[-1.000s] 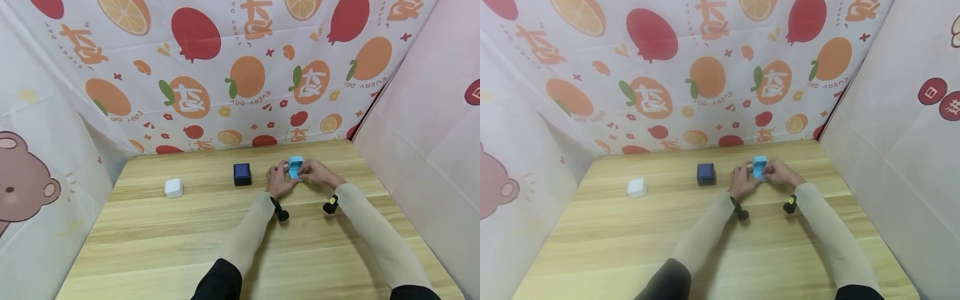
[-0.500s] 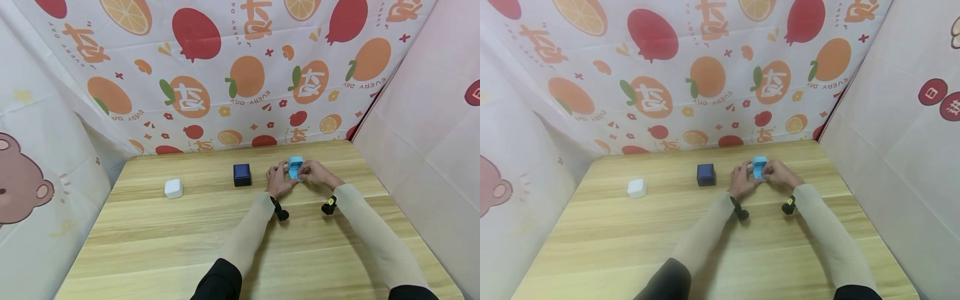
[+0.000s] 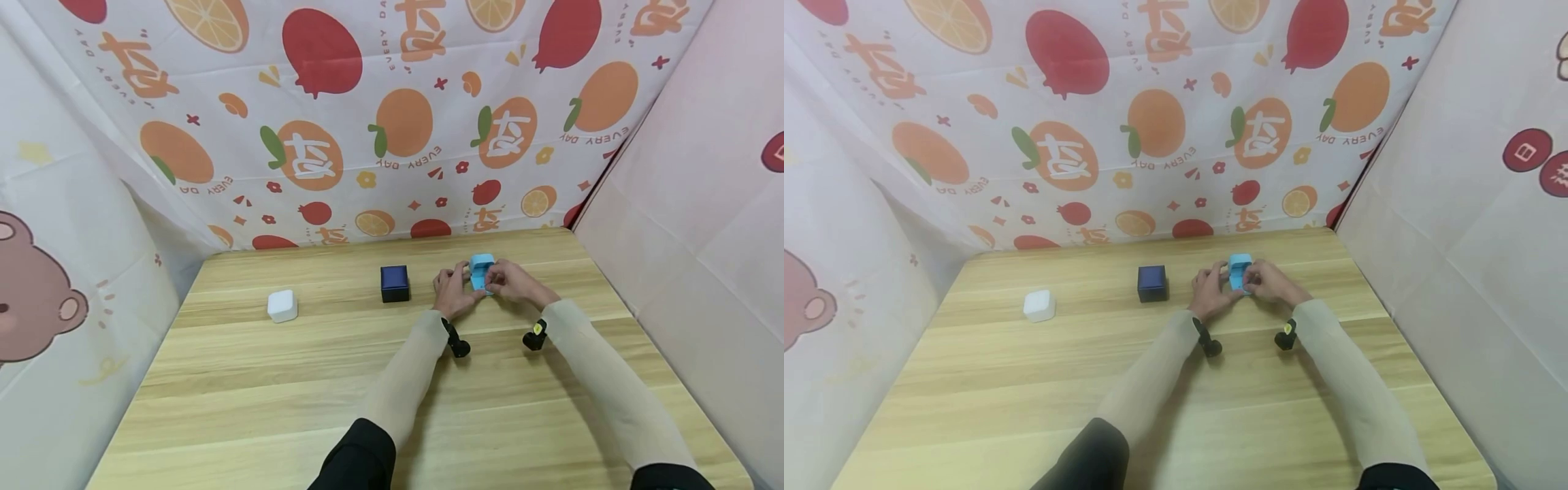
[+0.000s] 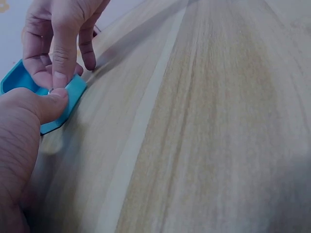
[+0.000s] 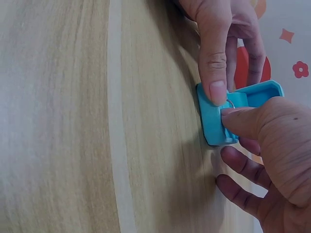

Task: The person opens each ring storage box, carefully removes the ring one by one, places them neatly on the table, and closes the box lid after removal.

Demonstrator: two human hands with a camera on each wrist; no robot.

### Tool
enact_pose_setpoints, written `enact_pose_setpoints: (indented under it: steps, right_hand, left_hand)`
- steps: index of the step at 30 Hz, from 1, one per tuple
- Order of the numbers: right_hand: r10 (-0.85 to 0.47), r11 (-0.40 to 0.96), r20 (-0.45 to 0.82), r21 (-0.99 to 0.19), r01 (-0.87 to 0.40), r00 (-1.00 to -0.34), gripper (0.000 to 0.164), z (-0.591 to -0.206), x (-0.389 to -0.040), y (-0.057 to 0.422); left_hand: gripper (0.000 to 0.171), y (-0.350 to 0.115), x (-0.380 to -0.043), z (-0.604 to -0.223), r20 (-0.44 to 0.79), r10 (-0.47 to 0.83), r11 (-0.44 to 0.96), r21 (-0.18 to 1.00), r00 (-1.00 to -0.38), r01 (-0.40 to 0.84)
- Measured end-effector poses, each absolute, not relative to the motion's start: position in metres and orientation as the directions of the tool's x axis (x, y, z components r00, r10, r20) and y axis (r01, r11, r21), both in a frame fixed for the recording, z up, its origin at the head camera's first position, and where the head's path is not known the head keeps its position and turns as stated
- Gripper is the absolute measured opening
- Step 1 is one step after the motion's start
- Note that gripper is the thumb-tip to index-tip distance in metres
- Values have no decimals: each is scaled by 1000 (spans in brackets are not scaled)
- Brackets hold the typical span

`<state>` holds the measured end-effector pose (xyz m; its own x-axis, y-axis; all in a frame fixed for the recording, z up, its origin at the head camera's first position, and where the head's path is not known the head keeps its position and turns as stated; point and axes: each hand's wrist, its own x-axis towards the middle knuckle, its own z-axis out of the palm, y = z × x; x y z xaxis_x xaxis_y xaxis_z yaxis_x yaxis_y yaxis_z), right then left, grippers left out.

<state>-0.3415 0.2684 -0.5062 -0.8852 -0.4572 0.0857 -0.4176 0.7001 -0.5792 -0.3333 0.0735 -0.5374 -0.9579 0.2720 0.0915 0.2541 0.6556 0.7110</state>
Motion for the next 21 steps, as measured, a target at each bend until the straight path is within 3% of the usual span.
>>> enact_pose_setpoints:
  steps: [21]
  right_hand:
    - [-419, 720, 56, -588, -369, -906, 4, -495, -337, 270]
  left_hand:
    - [79, 75, -331, -538, 100, 264, 685, 681, -959, 259]
